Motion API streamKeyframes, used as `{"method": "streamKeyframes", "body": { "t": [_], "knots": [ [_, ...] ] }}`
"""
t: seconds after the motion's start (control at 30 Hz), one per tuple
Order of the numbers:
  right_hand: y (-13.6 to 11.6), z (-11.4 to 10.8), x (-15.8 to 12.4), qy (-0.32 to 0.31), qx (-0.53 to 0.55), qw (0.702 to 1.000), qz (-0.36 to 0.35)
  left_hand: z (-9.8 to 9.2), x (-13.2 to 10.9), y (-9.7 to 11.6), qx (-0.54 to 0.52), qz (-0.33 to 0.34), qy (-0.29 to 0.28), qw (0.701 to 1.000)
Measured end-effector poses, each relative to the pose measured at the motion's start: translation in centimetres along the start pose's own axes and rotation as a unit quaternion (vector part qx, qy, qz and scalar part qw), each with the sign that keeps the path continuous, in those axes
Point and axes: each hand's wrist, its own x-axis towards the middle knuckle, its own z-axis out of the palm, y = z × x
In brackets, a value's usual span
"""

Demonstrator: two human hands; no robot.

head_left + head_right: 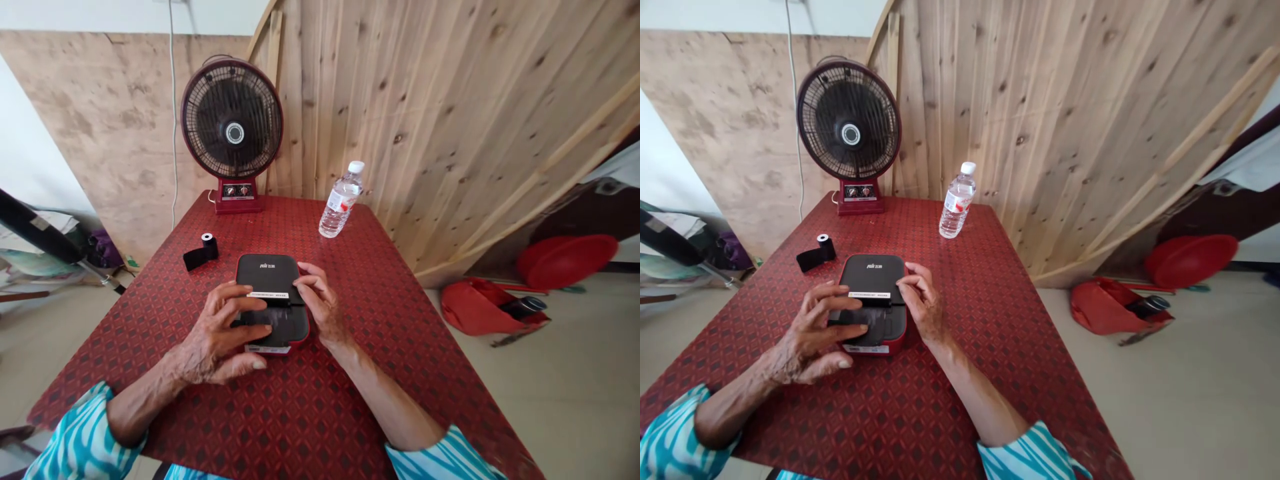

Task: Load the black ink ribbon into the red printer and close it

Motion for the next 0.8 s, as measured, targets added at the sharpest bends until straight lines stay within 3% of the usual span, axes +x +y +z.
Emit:
{"method": "streamKeyframes", "body": {
  "t": [0.13,0.23,0.3,0.43,0.63,0.8],
  "knots": [
    [0.5,0.6,-0.3,0.015,0.035,0.999,0.022,0.4,0.1,-1.6,-0.086,-0.189,0.103,0.973],
    [0.6,1.1,-0.4,0.035,0.046,0.998,0.034,1.2,0.2,-2.7,-0.189,-0.345,0.117,0.912],
    [0.6,1.2,-0.6,0.046,0.045,0.997,0.041,1.8,0.4,-3.0,-0.28,-0.405,0.099,0.865],
    [0.6,1.3,-0.9,0.048,0.035,0.997,0.04,2.5,0.6,-2.7,-0.399,-0.44,0.085,0.8],
    [0.9,1.2,-1.5,0.039,0.013,0.999,0.007,2.4,0.8,-2.3,-0.435,-0.453,0.094,0.773],
    [2.5,1.5,-1.9,0.032,0.0,0.999,-0.011,2.8,0.1,-2.1,-0.458,-0.449,0.112,0.759]
  ]
}}
